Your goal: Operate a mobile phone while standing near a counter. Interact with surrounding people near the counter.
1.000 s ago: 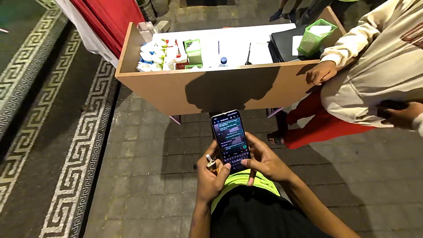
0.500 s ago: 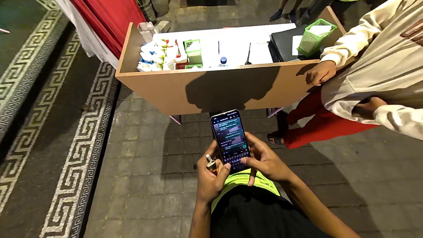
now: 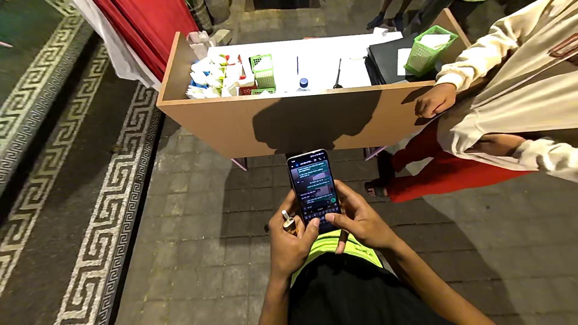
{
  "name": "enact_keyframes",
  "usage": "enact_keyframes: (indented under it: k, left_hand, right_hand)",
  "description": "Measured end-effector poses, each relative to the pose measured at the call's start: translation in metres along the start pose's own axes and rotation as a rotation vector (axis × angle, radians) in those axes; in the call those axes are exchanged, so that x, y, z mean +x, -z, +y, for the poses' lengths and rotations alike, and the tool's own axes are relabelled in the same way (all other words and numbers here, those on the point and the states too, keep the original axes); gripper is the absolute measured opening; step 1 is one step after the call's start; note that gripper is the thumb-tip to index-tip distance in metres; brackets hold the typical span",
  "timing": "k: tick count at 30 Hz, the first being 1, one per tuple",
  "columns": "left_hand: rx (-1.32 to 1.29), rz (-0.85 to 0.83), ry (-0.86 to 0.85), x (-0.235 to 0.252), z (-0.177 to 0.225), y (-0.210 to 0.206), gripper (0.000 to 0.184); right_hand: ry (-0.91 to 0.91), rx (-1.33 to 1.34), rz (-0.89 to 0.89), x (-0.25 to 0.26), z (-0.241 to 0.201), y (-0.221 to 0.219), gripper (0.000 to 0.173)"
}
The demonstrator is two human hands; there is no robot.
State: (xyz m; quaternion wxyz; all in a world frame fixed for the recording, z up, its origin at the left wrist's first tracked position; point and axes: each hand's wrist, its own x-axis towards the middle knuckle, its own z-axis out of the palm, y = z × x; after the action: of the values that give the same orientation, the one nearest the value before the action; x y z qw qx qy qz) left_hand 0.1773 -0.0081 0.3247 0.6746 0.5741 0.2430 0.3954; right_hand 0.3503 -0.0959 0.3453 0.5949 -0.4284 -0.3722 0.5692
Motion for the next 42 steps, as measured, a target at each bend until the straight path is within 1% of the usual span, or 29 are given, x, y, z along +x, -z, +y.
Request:
enact_keyframes:
  k: [2,6,9,11,14,16,22,26,28,34,38,42]
  left_hand:
    - [0.012,0.012,-0.002,0.0,0.001,-0.001,0.072]
    - [0.04,0.053,-0.001,0.0,0.004,-0.003,0.068]
    - [0.063,0.094,0.001,0.0,0.006,-0.007,0.067]
    - [0.082,0.124,0.002,-0.001,0.008,-0.009,0.065]
    - [0.09,0.123,0.006,-0.002,0.008,-0.008,0.066]
    - [0.084,0.114,0.016,-0.003,0.006,-0.006,0.067]
    - [0.034,0.051,0.003,-0.002,0.002,0.002,0.067]
    - [0.009,0.003,-0.003,0.0,-0.001,0.01,0.068]
    - [-0.01,-0.018,-0.003,0.001,-0.002,0.012,0.068]
    - [-0.039,-0.029,0.014,0.003,-0.001,0.013,0.071]
    - [-0.048,-0.042,0.014,0.004,-0.003,0.013,0.071]
    - [-0.059,-0.07,-0.003,0.004,-0.004,0.015,0.071]
  right_hand:
    - [0.007,0.011,-0.008,0.0,0.0,0.0,0.06]
    - [-0.005,0.067,-0.124,-0.001,-0.002,0.005,0.068]
    - [0.004,0.087,-0.147,-0.002,0.0,0.005,0.069]
    - [0.012,0.074,-0.121,-0.001,0.001,0.003,0.069]
    - [0.011,0.017,0.008,0.001,0.002,-0.004,0.059]
    - [0.015,-0.005,0.053,0.003,0.004,-0.005,0.056]
    - [0.01,0.001,0.029,0.004,0.005,-0.003,0.069]
    - [-0.004,-0.004,-0.038,0.006,0.004,-0.001,0.083]
    - [-0.006,0.004,-0.049,0.006,0.004,0.0,0.084]
    - [-0.019,0.043,-0.059,0.006,0.002,0.001,0.079]
    - [-0.023,0.065,-0.062,0.006,0.001,0.004,0.069]
    - [-0.055,0.117,-0.073,0.005,0.002,0.008,0.063]
